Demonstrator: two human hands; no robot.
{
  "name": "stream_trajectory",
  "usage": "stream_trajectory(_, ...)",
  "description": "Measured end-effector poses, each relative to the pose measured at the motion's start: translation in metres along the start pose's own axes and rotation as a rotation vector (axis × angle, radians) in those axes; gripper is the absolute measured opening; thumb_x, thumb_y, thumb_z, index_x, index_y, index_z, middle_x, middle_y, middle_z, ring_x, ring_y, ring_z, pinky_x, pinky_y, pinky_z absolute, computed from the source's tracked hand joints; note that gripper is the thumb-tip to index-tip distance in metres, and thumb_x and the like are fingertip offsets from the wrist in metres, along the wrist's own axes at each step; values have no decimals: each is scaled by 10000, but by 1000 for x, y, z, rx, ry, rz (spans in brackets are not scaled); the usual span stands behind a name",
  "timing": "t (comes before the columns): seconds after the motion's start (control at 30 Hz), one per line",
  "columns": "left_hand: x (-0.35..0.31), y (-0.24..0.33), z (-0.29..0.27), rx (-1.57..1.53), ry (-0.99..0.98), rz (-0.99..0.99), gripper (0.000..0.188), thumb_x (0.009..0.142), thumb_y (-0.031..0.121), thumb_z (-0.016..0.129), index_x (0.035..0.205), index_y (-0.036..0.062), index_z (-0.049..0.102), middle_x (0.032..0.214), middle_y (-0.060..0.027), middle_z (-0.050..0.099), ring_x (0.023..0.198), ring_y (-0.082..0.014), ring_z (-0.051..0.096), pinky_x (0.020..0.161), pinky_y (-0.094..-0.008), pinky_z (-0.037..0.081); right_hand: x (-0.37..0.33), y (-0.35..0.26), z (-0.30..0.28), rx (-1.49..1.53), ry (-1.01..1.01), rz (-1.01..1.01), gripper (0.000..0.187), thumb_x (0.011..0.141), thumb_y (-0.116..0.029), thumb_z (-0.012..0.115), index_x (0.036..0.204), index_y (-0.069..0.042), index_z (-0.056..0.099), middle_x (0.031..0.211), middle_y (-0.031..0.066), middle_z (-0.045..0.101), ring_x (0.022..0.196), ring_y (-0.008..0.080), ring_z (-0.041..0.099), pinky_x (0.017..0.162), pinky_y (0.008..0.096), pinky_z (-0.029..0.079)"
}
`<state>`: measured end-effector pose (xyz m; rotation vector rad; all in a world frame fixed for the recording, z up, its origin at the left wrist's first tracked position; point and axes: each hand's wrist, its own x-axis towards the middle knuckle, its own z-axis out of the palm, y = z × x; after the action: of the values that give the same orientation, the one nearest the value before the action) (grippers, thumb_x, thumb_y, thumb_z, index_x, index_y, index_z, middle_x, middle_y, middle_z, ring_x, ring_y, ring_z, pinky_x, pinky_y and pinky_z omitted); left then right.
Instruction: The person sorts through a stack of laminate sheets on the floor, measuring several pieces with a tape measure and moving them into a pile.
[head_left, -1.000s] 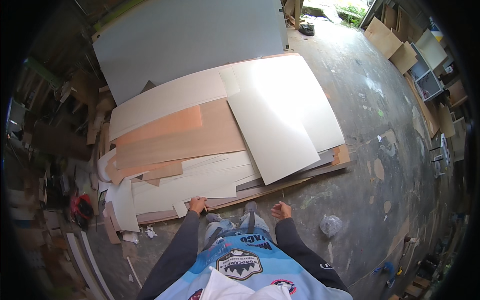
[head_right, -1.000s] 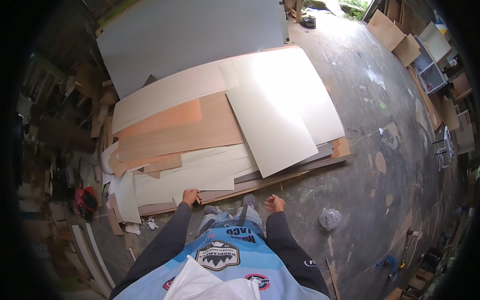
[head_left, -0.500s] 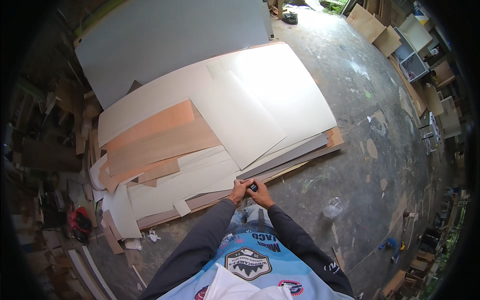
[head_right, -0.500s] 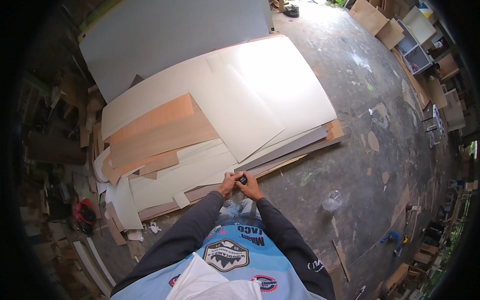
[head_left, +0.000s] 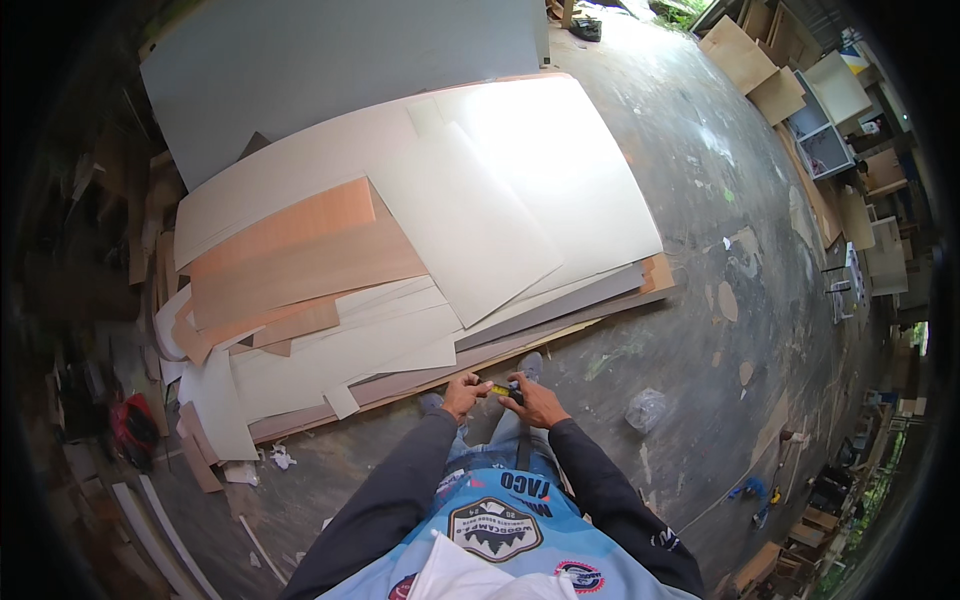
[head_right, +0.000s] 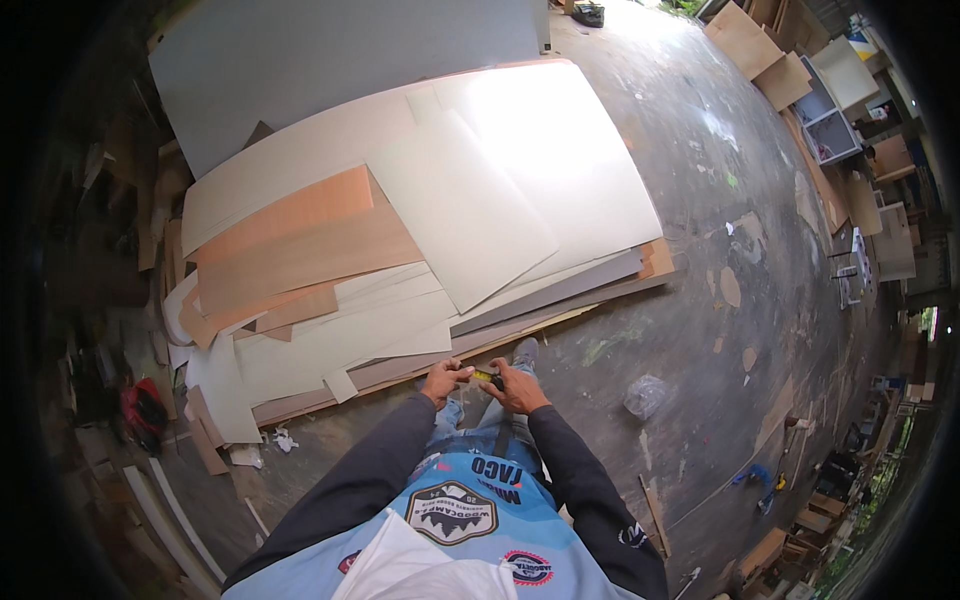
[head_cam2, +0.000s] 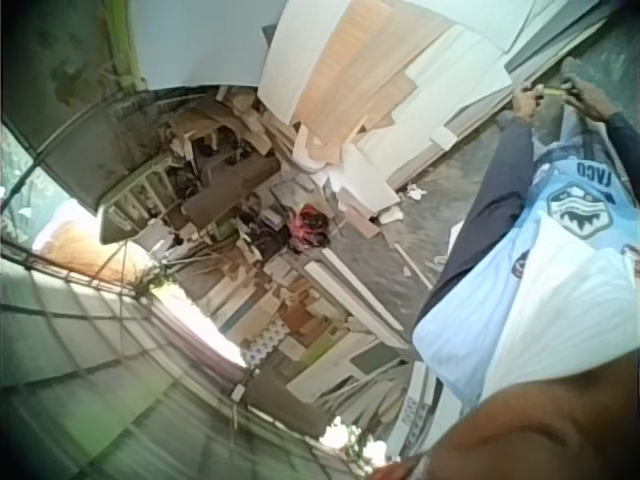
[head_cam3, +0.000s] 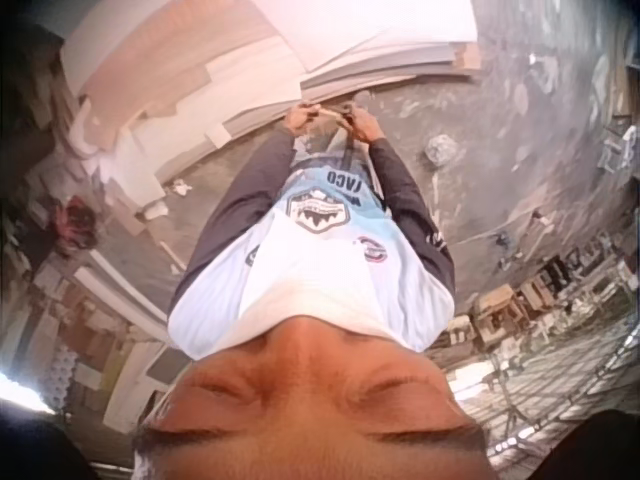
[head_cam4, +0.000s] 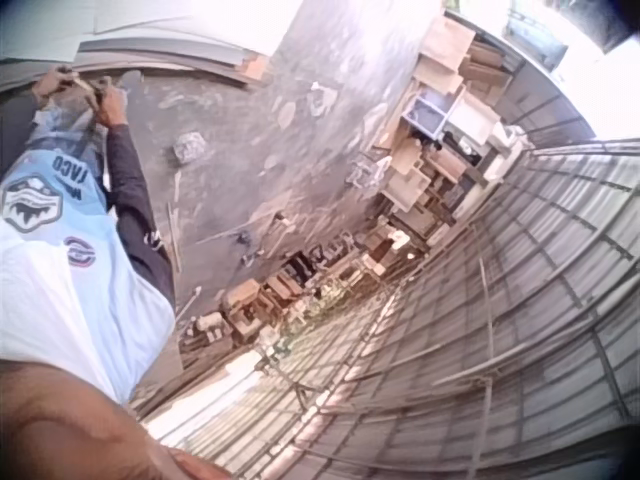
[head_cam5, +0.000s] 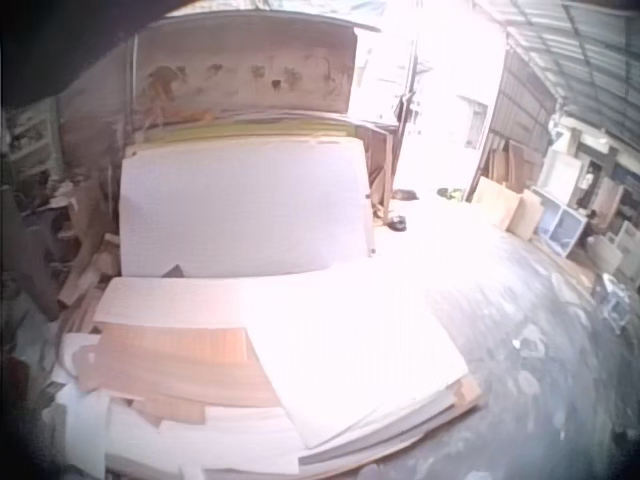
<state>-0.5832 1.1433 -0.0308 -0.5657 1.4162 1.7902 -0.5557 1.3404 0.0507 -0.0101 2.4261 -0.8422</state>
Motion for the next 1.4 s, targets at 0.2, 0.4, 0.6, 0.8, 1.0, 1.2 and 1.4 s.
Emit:
stream_trajectory(0.2,57,-6,-60,-334,304,123,181,806,17,675,916,5,532,754,-59,594,602,-161,599,579,-293,522,-40,175,-65,-99,66,59,342,847,-315,599,1105,-110,506,1022,125,610,969,329,564,797,431,460)
stream_trajectory(0.4,118,-35,-145,-398,778,120,202,823,14,640,1000,-4,543,756,-84,609,607,-167,594,560,-306,512,-115,416,-179,-211,95,461,230,855,-213,596,1050,-98,556,1004,119,599,942,343,558,797,433,451)
stream_trajectory(0.6,232,-87,-79,-444,1089,5,198,840,22,630,1015,-6,543,766,-80,613,608,-163,596,551,-287,513,-1,502,-230,-274,221,816,301,895,-308,497,990,-41,599,944,191,638,904,384,592,779,467,453)
stream_trajectory(0.8,366,-141,-31,-602,1178,-77,193,825,3,647,985,-24,541,785,-97,616,650,-178,619,555,-280,511,211,503,-174,-338,109,609,367,886,-356,473,1008,-40,616,959,221,641,931,423,585,801,481,453)
stream_trajectory(1.0,457,-169,-65,-589,1335,-112,112,824,-23,618,925,-9,571,751,-93,624,592,-158,605,498,-243,482,315,491,-121,-241,103,591,408,869,-383,477,1037,-45,632,975,248,637,960,437,584,821,466,454)
stream_trajectory(1.2,483,-190,-109,-226,1449,-142,78,793,-13,643,854,-33,600,755,-113,636,579,-144,603,488,-230,483,323,510,-97,-197,101,693,423,854,-394,485,1038,-48,645,957,247,647,956,428,592,844,450,448)
stream_trajectory(1.4,500,-186,-110,-39,1398,-49,97,784,-17,649,866,-45,605,749,-121,630,604,-158,621,498,-242,496,334,504,-131,-422,124,656,393,870,-374,472,1015,-53,647,921,240,651,912,429,604,800,468,461)
